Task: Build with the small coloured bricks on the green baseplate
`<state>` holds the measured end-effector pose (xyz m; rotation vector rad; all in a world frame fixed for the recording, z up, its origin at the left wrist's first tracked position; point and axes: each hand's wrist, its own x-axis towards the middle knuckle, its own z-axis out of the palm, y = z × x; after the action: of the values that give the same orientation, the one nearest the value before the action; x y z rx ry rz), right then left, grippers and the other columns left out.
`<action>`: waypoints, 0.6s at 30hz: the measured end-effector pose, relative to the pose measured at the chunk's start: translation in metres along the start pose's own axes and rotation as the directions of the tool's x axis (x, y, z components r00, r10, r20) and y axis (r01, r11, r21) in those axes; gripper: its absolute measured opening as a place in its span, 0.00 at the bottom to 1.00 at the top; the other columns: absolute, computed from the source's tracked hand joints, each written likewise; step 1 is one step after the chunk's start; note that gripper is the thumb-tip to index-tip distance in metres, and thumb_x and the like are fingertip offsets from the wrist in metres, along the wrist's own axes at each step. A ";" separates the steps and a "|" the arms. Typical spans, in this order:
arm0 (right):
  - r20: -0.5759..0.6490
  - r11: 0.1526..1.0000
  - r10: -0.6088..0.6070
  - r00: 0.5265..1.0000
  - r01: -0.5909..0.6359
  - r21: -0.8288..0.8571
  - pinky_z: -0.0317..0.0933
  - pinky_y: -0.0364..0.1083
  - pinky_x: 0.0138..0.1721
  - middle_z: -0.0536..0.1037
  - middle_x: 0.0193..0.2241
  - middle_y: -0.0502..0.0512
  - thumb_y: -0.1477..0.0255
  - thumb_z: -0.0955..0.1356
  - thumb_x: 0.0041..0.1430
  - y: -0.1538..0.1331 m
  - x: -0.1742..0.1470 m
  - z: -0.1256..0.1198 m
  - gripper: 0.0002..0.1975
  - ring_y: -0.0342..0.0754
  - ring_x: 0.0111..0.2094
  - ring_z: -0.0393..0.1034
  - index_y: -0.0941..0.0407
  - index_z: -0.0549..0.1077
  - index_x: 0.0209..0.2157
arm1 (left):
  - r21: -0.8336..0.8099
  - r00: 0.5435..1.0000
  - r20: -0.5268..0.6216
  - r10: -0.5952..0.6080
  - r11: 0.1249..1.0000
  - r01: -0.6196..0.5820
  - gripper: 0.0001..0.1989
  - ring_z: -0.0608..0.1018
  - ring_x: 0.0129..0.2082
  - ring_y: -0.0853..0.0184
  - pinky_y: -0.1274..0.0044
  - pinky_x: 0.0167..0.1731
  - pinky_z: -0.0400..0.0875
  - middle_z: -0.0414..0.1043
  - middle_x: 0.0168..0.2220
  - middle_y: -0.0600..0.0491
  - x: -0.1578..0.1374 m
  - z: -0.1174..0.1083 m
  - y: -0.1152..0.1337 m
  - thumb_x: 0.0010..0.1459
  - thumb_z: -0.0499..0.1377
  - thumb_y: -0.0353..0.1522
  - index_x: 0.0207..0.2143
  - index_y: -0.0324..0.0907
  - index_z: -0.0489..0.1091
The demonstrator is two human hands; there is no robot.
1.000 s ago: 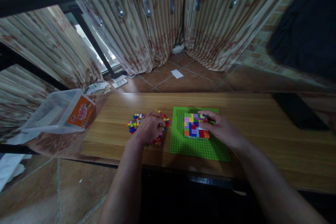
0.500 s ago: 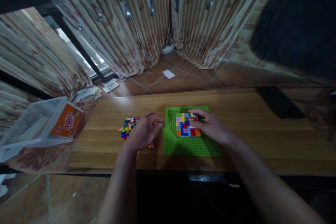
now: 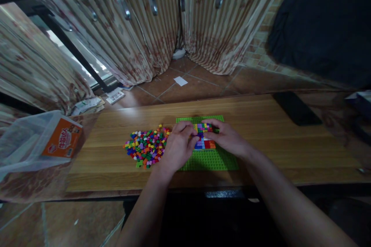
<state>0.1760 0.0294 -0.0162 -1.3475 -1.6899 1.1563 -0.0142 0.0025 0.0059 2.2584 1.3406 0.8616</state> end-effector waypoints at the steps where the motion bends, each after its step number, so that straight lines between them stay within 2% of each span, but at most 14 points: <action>1: -0.002 1.000 -0.006 1.000 0.006 0.000 0.64 0.52 0.48 0.78 0.42 0.54 0.72 0.69 0.51 -0.001 0.000 0.000 0.18 0.50 0.43 0.72 0.53 0.73 0.46 | 0.013 1.000 0.000 0.013 1.000 -0.013 0.02 0.72 0.47 0.64 0.69 0.49 0.68 0.68 0.46 0.49 0.000 0.001 0.000 0.59 0.57 0.30 0.35 0.42 0.69; 8: -0.003 0.999 -0.022 1.000 0.022 -0.025 0.63 0.53 0.50 0.78 0.42 0.54 0.73 0.68 0.52 -0.002 0.000 0.000 0.17 0.51 0.44 0.72 0.53 0.73 0.46 | 0.169 0.998 0.020 0.066 0.983 -0.068 0.04 0.70 0.48 0.59 0.65 0.49 0.68 0.68 0.48 0.46 0.000 0.009 -0.001 0.59 0.56 0.30 0.35 0.40 0.70; 14: 0.004 0.996 -0.089 0.996 0.089 0.023 0.59 0.56 0.55 0.73 0.50 0.54 0.71 0.73 0.47 -0.002 -0.002 -0.005 0.24 0.53 0.52 0.67 0.49 0.74 0.49 | 0.171 0.999 0.014 0.047 0.984 -0.049 0.05 0.69 0.48 0.58 0.64 0.50 0.67 0.68 0.49 0.46 -0.001 0.011 0.000 0.59 0.55 0.31 0.35 0.40 0.70; 18: -0.037 0.978 -0.207 0.978 0.207 0.013 0.55 0.56 0.57 0.69 0.53 0.53 0.71 0.73 0.49 -0.009 -0.005 -0.004 0.15 0.52 0.56 0.63 0.47 0.78 0.41 | 0.116 0.999 -0.017 0.029 0.993 -0.027 0.06 0.70 0.50 0.59 0.64 0.50 0.67 0.67 0.49 0.47 -0.001 0.010 -0.001 0.60 0.55 0.31 0.35 0.40 0.71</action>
<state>0.1777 0.0252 -0.0062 -1.1436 -1.7445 1.0190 -0.0086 0.0020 -0.0029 2.3680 1.4038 0.8363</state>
